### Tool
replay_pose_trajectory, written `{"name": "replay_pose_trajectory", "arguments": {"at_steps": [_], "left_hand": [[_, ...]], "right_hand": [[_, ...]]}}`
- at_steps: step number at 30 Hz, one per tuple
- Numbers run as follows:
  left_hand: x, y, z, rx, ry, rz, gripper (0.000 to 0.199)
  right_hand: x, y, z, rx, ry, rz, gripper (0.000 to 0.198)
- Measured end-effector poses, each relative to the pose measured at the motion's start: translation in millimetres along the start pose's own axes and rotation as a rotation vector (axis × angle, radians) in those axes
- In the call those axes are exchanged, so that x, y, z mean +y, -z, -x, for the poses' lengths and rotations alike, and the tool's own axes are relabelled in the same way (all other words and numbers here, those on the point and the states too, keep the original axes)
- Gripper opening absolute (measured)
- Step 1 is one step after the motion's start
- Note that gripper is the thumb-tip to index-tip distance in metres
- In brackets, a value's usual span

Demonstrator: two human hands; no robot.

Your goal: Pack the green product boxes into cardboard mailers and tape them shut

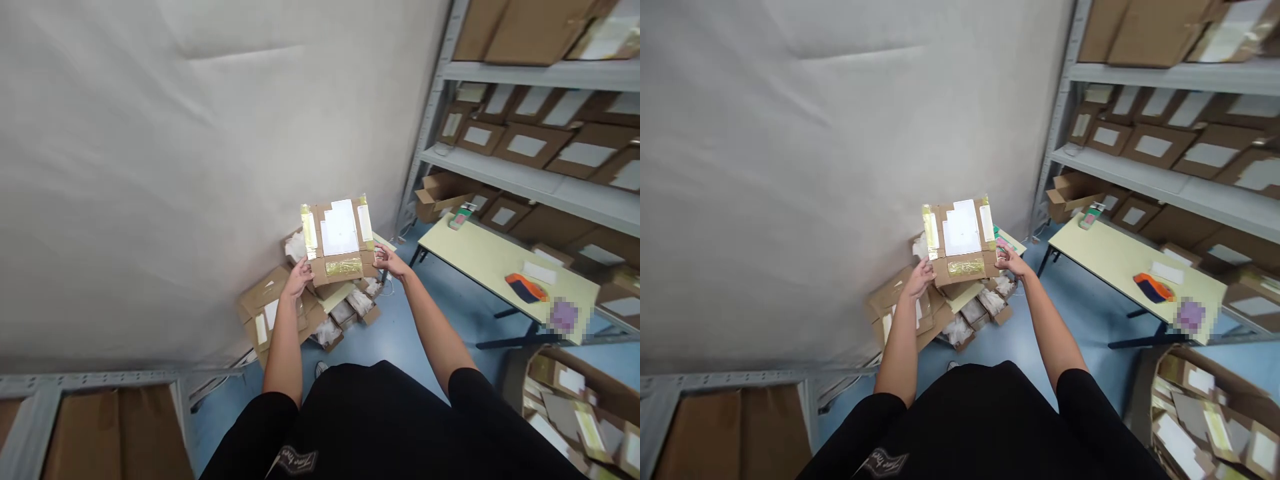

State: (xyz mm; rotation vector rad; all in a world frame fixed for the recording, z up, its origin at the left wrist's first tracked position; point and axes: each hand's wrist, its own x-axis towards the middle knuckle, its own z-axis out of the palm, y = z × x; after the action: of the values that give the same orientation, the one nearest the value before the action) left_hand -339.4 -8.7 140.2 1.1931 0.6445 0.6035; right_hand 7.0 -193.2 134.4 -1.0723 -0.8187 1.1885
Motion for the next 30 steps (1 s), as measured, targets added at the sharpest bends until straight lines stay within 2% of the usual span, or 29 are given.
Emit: {"name": "replay_pose_trajectory", "arguments": {"at_steps": [6, 12, 17, 22, 26, 30], "left_hand": [[-11.5, -115.6, -75.4, -0.27, 0.082, -0.029, 0.106], [-32.6, -219.9, -159.4, -0.516, 0.126, -0.047, 0.108], [-58.6, -299.3, -235.1, -0.66, 0.199, -0.056, 0.108], [-74.6, -377.8, -303.8, -0.821, 0.247, -0.09, 0.108], [-81.7, -436.4, -345.0, -0.936, 0.287, -0.126, 0.107], [-93.0, -485.9, -372.6, -1.005, 0.305, -0.155, 0.105]], "right_hand": [[-40.7, 109.7, 72.1, 0.172, 0.043, -0.015, 0.085], [-61.3, 188.5, 130.6, 0.411, 0.127, -0.019, 0.087], [-74.3, 239.8, 166.7, 0.589, 0.151, -0.029, 0.088], [-86.7, 280.4, 188.4, 0.794, 0.16, -0.034, 0.087], [-88.9, 307.8, 200.3, 0.926, 0.192, -0.038, 0.091], [-86.1, 337.4, 211.4, 1.016, 0.204, -0.035, 0.093]]}}
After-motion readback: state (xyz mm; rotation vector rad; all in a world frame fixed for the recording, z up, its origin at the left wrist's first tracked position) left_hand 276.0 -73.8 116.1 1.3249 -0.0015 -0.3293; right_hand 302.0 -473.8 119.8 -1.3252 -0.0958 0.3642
